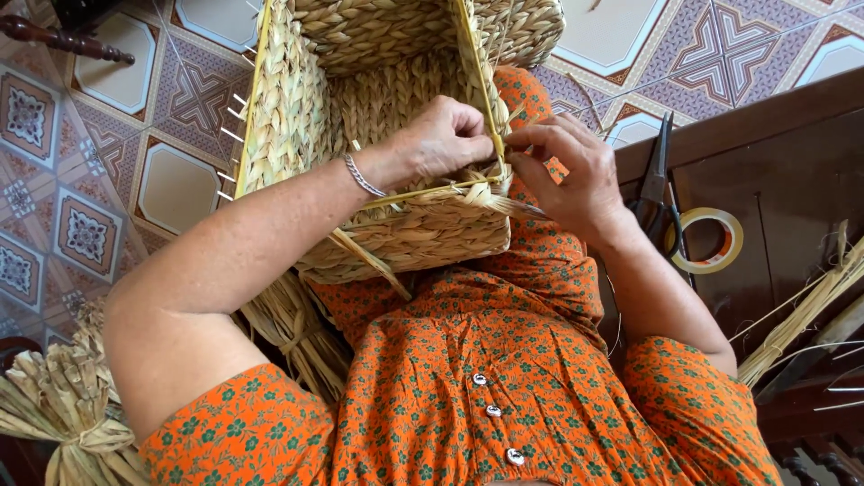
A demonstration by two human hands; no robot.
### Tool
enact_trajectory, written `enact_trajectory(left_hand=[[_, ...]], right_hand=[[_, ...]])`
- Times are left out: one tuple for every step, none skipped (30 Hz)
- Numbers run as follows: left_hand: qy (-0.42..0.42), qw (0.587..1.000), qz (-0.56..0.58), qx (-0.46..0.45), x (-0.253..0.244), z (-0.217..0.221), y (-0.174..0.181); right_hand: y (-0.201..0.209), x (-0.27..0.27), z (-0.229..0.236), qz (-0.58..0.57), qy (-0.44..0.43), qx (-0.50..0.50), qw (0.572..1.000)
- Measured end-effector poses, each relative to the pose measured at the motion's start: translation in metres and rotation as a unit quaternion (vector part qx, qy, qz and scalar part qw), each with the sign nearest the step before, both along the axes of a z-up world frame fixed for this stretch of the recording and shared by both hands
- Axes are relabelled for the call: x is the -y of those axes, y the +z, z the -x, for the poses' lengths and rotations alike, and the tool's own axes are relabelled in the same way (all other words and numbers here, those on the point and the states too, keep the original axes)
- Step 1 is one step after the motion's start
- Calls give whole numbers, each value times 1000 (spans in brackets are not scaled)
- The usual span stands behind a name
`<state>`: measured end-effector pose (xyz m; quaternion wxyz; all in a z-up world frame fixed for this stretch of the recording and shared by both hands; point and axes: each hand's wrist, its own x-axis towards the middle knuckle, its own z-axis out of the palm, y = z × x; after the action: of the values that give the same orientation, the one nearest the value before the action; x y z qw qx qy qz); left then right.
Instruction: The person weaves a basket by hand, threading dried fibers through a rectangular metal frame and tightening them.
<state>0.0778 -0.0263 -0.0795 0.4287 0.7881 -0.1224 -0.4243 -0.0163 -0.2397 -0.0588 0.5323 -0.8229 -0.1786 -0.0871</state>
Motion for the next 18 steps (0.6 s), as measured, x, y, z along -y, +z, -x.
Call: enact_trajectory(left_hand=[[-17, 998, 6, 57, 2, 1, 0], [-17, 998, 15, 51, 1, 2, 1], [-15, 999, 24, 44, 1, 3, 3], [-14, 999, 33, 38, 1, 4, 7], [-19, 998, 54, 22, -2, 5, 12], [-24, 997, 74, 6, -6, 6, 18], [-29, 995, 94, -10, -10, 6, 24], [-35, 995, 95, 3, -11, 5, 28], [-41, 994, 97, 18, -12, 5, 31], [-47, 994, 98, 32, -13, 4, 34], [-68, 985, 74, 140, -14, 4, 36], [-89, 964, 48, 246, -14, 4, 39], [-110, 931, 23, 348, -15, 5, 42], [-104, 941, 10, 322, -15, 8, 46], [-100, 950, -2, 296, -16, 13, 50], [-95, 958, -13, 269, -17, 20, 55], [-97, 943, 7, 319, -19, 29, 62], [-99, 925, 27, 367, -23, 41, 69]], right_hand=[[3, 1, 0, 0, 2, -16, 1000], [5, 2, 0, 0, 4, -32, 999], [6, 4, 0, 0, 6, -49, 999], [5, 5, -2, 6, 11, -43, 999], [4, 7, -4, 11, 16, -37, 999], [2, 8, -5, 16, 21, -30, 999], [-2, 8, -5, -2, 18, -53, 998], [-7, 7, -5, -20, 15, -75, 997], [-13, 6, -4, -38, 13, -98, 994], [-19, 5, -2, -42, -20, -73, 996], [-24, 4, 1, -47, -51, -47, 996], [-28, 7, 2, -53, -82, -21, 995], [-30, 12, 1, -228, -124, -63, 964], [-32, 17, 0, -395, -161, -104, 899], [-31, 27, 0, -461, -157, -138, 863], [-30, 40, 0, -523, -153, -171, 821], [-31, 51, 1, -583, -148, -202, 773], [-36, 62, 1, -627, -130, -189, 745]])
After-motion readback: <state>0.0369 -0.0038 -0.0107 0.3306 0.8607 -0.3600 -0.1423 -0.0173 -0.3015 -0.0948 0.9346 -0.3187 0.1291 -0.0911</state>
